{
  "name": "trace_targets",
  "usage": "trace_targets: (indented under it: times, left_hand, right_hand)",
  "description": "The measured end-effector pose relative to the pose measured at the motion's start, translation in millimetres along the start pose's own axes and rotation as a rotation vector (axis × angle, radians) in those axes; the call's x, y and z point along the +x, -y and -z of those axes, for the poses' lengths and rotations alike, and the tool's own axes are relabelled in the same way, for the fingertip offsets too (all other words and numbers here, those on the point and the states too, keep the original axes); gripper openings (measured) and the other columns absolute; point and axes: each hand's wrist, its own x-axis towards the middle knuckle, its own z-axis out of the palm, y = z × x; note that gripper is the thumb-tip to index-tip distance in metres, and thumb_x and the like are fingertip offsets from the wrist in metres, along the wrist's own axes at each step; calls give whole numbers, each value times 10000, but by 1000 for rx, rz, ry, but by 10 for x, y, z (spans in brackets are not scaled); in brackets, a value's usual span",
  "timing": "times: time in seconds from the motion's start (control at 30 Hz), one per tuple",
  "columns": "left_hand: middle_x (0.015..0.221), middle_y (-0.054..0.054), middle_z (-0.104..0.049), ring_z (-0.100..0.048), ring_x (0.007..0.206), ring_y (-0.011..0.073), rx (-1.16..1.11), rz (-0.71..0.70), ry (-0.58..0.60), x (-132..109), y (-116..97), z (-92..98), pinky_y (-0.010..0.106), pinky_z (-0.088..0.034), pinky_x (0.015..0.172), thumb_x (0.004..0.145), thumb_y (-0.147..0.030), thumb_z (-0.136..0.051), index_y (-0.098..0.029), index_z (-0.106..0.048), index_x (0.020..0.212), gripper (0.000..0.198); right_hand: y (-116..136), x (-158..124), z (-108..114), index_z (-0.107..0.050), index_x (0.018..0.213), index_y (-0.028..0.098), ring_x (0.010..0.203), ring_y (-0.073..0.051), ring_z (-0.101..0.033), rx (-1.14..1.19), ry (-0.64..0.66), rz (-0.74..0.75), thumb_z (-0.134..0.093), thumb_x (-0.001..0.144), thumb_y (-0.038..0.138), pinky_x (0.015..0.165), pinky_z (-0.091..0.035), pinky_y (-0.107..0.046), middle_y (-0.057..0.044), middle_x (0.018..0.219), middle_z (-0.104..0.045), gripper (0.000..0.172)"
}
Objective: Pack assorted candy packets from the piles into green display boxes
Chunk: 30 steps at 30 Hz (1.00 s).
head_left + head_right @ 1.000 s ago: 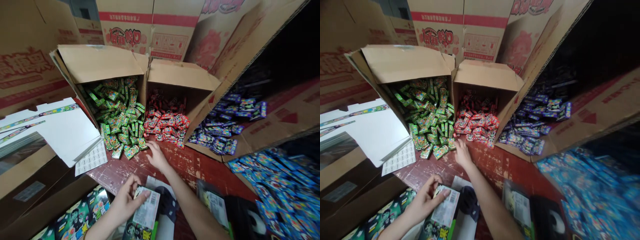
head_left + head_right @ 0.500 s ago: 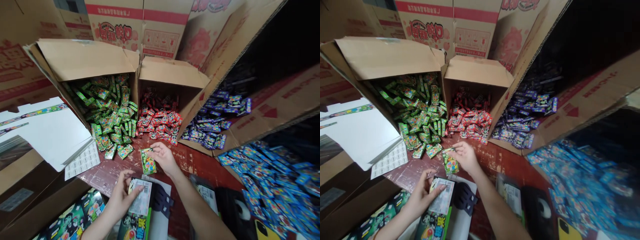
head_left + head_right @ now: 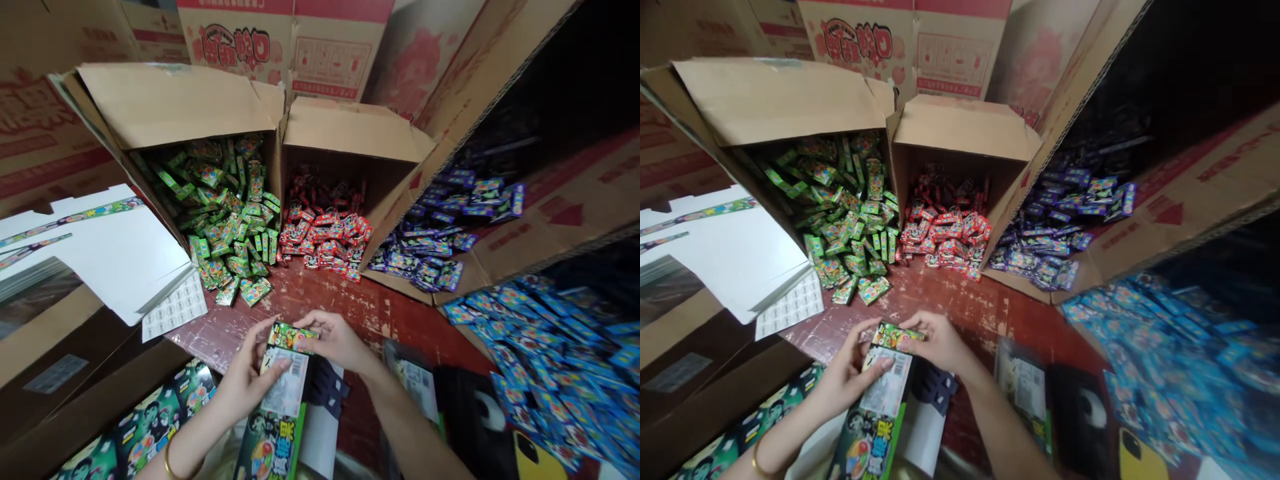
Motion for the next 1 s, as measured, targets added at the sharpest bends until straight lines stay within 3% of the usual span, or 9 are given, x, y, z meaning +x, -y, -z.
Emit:
trace_targets:
  times: [0.1, 0.27, 0.43, 0.53, 0.73, 0.83, 0.93, 1.0]
  left_hand:
    - [884, 25, -671, -650, 728, 167, 19, 3, 43, -4, -47, 32, 257, -518, 635, 841, -320, -641, -272, -253, 1310, 610]
    - [1010, 47, -654, -659, 848, 193, 38, -3, 73, -14, -128, 68, 283, -539, 704, 845, -318, -628, -307, -251, 1309, 598]
    - [864, -13, -614, -619, 723, 155, 99, -20, 58, 4, -77, 86, 229, -503, 593, 857, -309, -615, -296, -327, 1136, 401]
    - [901, 6, -603, -600, 771, 161, 161, -32, 55, 16, -48, 104, 240, -496, 634, 867, -324, -597, -277, -348, 1134, 368]
    - [744, -28, -521, -520, 662, 134, 311, -34, 63, 29, 31, 160, 208, -414, 560, 862, -330, -601, -230, -495, 968, 180]
    - [846, 0, -581, -574, 756, 158, 215, -57, 27, 15, 61, 120, 231, -458, 629, 854, -315, -616, -243, -450, 1129, 330]
    - [898, 16, -615, -614, 809, 180, 89, -64, -42, -19, 104, 34, 278, -496, 706, 855, -311, -619, -266, -278, 1303, 565]
    - [912, 21, -623, -620, 823, 182, 85, -72, -102, -44, 156, -25, 294, -502, 738, 856, -317, -616, -258, -277, 1309, 570]
  right_hand:
    - [-86, -101, 25, -672, 955, 165, 808, -158, -699, 110, -43, -36, -806, 670, 245, 737, -547, -274, -33, 904, -731, 325]
    - [43, -187, 64, -606, 854, 180, 661, -104, -676, 210, -98, -54, -838, 627, 240, 601, -523, -196, 17, 786, -690, 331]
    - [33, -197, 29, -555, 913, 192, 741, -97, -684, 257, -69, -57, -849, 611, 221, 680, -528, -205, 11, 873, -685, 422]
    - [-67, -208, -19, -530, 923, 196, 780, -107, -683, 289, -39, -37, -844, 626, 235, 705, -520, -222, 7, 879, -681, 434]
    - [-223, -303, -158, -510, 925, 210, 762, -140, -681, 257, -187, 57, -812, 682, 273, 721, -518, -276, -25, 860, -703, 392]
    - [-239, -378, -251, -507, 976, 230, 792, -160, -686, 211, -320, 132, -784, 723, 296, 746, -525, -298, -48, 901, -715, 380]
    - [-265, -442, -366, -545, 974, 239, 829, -187, -691, 161, -428, 163, -751, 758, 339, 766, -540, -324, -62, 917, -721, 315]
    - [-302, -464, -447, -602, 919, 225, 841, -206, -691, 100, -465, 151, -726, 777, 370, 762, -551, -335, -79, 897, -726, 238]
